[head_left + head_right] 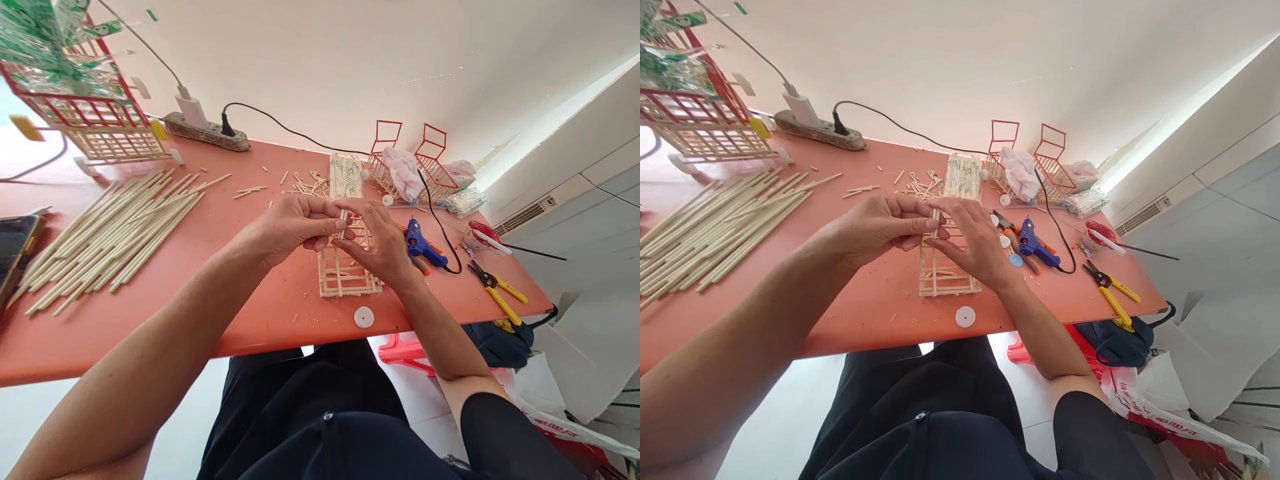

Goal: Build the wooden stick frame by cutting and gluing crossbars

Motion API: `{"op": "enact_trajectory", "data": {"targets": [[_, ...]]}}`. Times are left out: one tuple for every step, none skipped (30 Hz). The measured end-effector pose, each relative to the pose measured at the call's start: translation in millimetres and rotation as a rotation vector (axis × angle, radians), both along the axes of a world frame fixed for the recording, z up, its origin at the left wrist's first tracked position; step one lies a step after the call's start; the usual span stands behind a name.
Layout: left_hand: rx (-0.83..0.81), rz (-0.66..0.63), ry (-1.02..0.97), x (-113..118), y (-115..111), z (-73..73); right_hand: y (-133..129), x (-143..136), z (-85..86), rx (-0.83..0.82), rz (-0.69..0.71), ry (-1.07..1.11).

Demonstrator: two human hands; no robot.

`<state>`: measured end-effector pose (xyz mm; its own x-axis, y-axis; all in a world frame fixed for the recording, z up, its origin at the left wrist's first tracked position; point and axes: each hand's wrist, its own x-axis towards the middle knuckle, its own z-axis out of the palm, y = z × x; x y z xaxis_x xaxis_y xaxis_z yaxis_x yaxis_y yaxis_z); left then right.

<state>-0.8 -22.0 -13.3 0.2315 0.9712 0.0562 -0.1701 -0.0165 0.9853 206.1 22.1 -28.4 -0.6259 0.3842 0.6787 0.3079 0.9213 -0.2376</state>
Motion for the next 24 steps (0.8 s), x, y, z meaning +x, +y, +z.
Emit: {"op": "enact_trajectory", "data": {"targets": [[-0.001, 0.002, 0.002, -0.1, 0.2, -0.2, -0.5, -0.6, 0.2, 0.011, 0.008, 0.013], [0.0, 0.005, 0.005, -0.2, 0.4, -0.6, -1.0, -1.1, 0.4, 0.021, 0.014, 0.023], [0.002, 0.006, 0.007, -0.5, 0.6, -1.1, -1.3, -1.5, 0.4, 0.028, 0.017, 0.03], [0.005, 0.003, 0.008, -0.7, 0.7, -1.5, -1.5, -1.8, 0.4, 0.033, 0.018, 0.034], [0.009, -0.004, 0.008, -1.0, 0.8, -1.8, -1.6, -1.9, 0.2, 0.036, 0.016, 0.037], [0.016, -0.014, 0.009, -1.3, 0.7, -1.9, -1.5, -1.8, 0.1, 0.037, 0.012, 0.038], [0.024, -0.025, 0.01, -1.5, 0.5, -1.7, -1.4, -1.5, 0.0, 0.033, 0.001, 0.036], [0.035, -0.037, 0.01, -1.7, 0.3, -1.4, -1.2, -1.1, -0.1, 0.026, -0.013, 0.032], [0.047, -0.046, 0.009, -1.9, 0.1, -1.0, -1.0, -0.5, -0.1, 0.017, -0.027, 0.025], [0.06, -0.052, 0.004, -2.1, -0.1, -0.6, -0.7, 0.2, 0.0, 0.008, -0.04, 0.017], [0.069, -0.056, -0.004, -2.2, -0.2, -0.4, -0.5, 0.8, 0.2, 0.0, -0.05, 0.01], [0.076, -0.056, -0.016, -2.4, -0.1, -0.3, -0.3, 1.3, 0.4, -0.004, -0.055, 0.006], [0.079, -0.054, -0.029, -2.7, 0.1, -0.5, -0.1, 1.8, 0.5, -0.004, -0.056, 0.004], [0.08, -0.053, -0.041, -3.0, 0.4, -0.8, 0.1, 2.0, 0.7, 0.0, -0.053, 0.005], [0.08, -0.052, -0.049, -3.4, 0.7, -1.1, 0.2, 2.1, 0.7, 0.007, -0.048, 0.01], [0.078, -0.054, -0.052, -3.8, 1.0, -1.3, 0.3, 2.1, 0.7, 0.015, -0.041, 0.016], [0.075, -0.056, -0.048, -4.1, 1.2, -1.4, 0.4, 2.0, 0.7, 0.023, -0.033, 0.022], [0.071, -0.06, -0.036, -4.4, 1.4, -1.4, 0.4, 1.8, 0.6, 0.029, -0.028, 0.024], [0.066, -0.064, -0.019, -4.6, 1.4, -1.2, 0.4, 1.5, 0.6, 0.032, -0.029, 0.024], [0.063, -0.068, -0.001, -4.8, 1.5, -1.0, 0.3, 1.3, 0.5, 0.029, -0.034, 0.018], [0.063, -0.073, 0.017, -4.9, 1.6, -0.9, 0.0, 1.0, 0.4, 0.024, -0.043, 0.009], [0.068, -0.078, 0.032, -5.0, 1.7, -0.9, -0.3, 0.8, 0.4, 0.016, -0.053, -0.001], [0.076, -0.084, 0.046, -4.9, 1.8, -1.0, -0.7, 0.7, 0.4, 0.01, -0.061, -0.008], [0.086, -0.09, 0.062, -4.9, 1.9, -1.2, -1.1, 0.5, 0.4, 0.005, -0.066, -0.012]]}}
